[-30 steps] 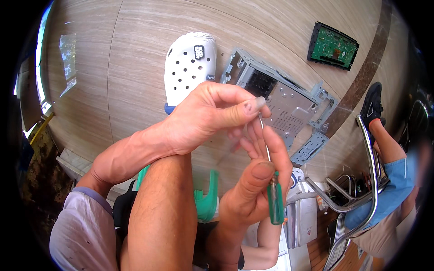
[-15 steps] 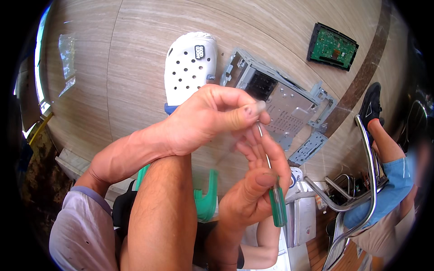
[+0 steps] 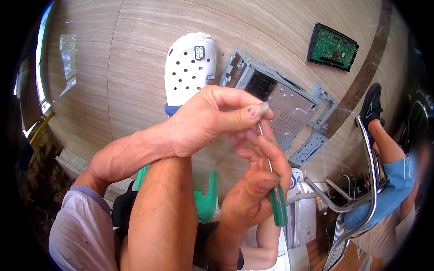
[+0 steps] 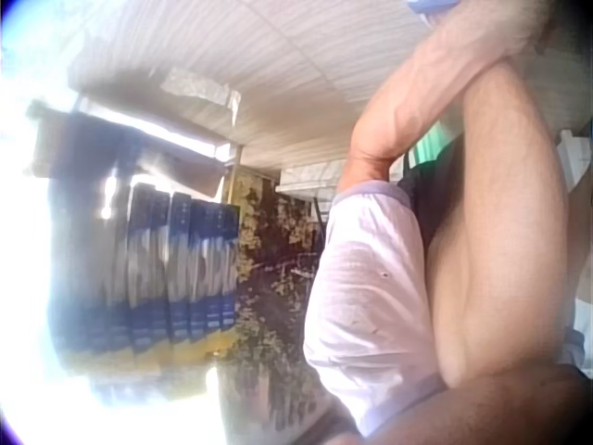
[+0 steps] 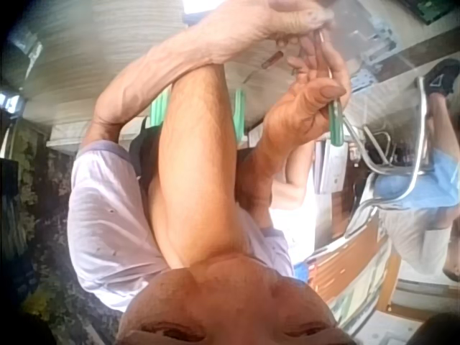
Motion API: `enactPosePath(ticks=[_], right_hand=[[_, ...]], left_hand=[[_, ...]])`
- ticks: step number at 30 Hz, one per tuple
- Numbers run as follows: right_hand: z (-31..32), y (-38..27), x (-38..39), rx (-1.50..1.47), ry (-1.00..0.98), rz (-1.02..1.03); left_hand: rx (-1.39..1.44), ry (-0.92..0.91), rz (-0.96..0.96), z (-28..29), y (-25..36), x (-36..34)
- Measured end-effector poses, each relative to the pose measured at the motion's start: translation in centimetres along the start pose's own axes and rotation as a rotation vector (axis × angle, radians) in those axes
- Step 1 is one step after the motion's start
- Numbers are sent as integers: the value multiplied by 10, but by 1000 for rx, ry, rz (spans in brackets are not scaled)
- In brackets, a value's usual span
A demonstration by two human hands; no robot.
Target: The person disassembles an electronic device casing by unscrewing fasteners with screwdrivers and detaching the metal panels and covers by hand.
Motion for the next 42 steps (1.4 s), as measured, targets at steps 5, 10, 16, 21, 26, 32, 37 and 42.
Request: enactPosePath(ticks=[5, 10, 16, 21, 26, 32, 37, 42], right_hand=[[0, 1, 0, -10, -6, 14], [-2, -2, -2, -10, -2, 46], [-1, -4, -3, 9, 24, 79], [3, -2, -5, -75, 67, 118], [7, 3, -8, -94, 64, 123], [9, 6, -9, -91, 61, 131], [16, 10, -13, -70, 100, 123], [26, 31, -30, -45, 130, -48]], left_hand=[[16, 7, -3, -1, -1, -1], [38, 3, 20, -1, -4, -2], [98, -30, -28, -5, -2, -4], [86, -42, -42, -6, -3, -4], [66, -38, -30, -5, -3, -3], [15, -29, -28, -4, 0, -2], [-78, 43, -28, 6, 3, -1], [-128, 191, -128, 26, 16, 10]])
Point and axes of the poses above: each hand's wrist, its own x-axis away from the middle knuckle, its own z-axis out of the back of the hand, y = z × x, the point moved 10 cm from there along -x, towards the middle knuckle, and after that the axes turned 6 degrees about -z, right-handed, at the moved point
